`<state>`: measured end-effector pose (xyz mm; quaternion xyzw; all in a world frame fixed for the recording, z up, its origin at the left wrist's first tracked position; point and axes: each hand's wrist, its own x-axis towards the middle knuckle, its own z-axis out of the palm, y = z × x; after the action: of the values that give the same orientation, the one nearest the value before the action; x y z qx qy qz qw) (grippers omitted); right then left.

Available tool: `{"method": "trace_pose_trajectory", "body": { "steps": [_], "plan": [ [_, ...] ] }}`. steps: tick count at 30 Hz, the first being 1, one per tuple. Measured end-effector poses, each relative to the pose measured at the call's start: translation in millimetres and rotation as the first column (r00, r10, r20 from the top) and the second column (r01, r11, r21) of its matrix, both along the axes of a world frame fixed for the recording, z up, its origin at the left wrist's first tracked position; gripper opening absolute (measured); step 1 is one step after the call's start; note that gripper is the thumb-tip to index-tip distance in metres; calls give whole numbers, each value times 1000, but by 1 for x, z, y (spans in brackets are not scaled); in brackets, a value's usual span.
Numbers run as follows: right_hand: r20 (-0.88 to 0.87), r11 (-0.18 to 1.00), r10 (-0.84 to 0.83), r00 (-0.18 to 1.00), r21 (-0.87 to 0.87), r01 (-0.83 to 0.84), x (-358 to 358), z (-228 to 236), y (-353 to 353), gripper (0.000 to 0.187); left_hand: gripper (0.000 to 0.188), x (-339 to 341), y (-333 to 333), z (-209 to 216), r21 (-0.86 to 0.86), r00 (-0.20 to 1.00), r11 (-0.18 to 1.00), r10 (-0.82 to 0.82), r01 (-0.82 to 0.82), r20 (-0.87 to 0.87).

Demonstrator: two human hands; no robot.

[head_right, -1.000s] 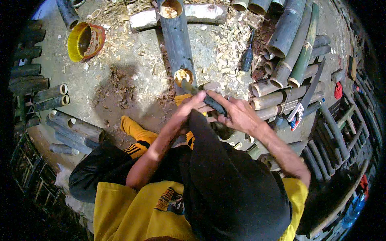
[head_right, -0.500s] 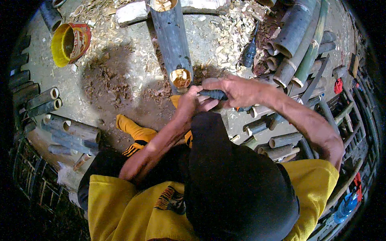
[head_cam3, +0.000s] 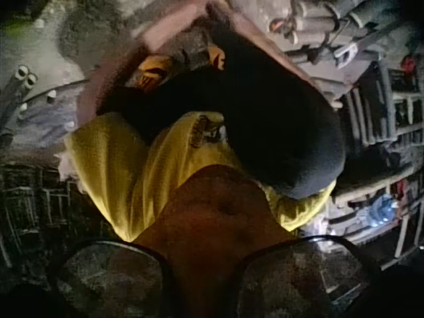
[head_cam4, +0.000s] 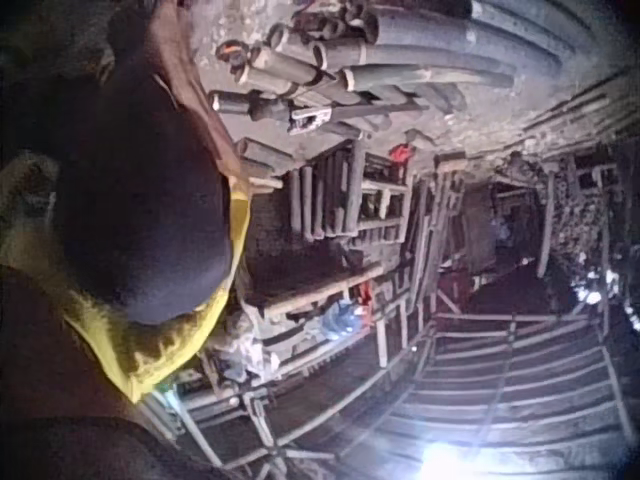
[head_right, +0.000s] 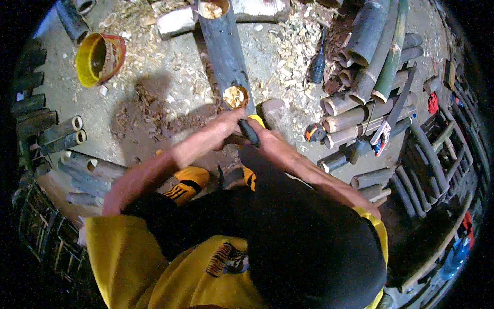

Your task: The person carves a hole into a bamboo section using a chisel and a wooden mallet.

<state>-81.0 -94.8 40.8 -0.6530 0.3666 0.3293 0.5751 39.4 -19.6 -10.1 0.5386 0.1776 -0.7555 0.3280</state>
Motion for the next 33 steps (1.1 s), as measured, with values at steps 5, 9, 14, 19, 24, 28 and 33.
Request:
{"method": "trace_pose_trajectory", "body": {
  "steps": [5,9,14,19,24,28,33],
  "plan": [
    [156,910,212,965,-390,-137,-40,-5,-18,56,35,-23,3,-27,-422,947,867,-152,266,284],
    [-174,387,681,711,-739,-551,7,10,-58,66,36,-32,-3,-30,-568,882,795,93,214,463],
    [-296,-56,902,314,-803,-594,61,26,-74,48,30,-36,-8,-25,-148,440,425,755,-893,-486],
    [-360,-221,930,75,-711,-667,107,31,-64,29,29,-45,-7,-41,-137,207,156,786,-978,-582],
    [-233,-235,969,-85,-746,-624,139,6,-73,12,24,-32,-19,-25,-32,-27,-55,825,-998,-565],
    [-105,190,956,274,-491,-850,62,13,-102,34,33,-60,-21,-3,-116,489,483,786,-868,-378],
    [106,835,551,828,-85,-544,23,2,-51,43,21,-39,17,-14,-463,957,884,191,-70,220]
  ]
}}
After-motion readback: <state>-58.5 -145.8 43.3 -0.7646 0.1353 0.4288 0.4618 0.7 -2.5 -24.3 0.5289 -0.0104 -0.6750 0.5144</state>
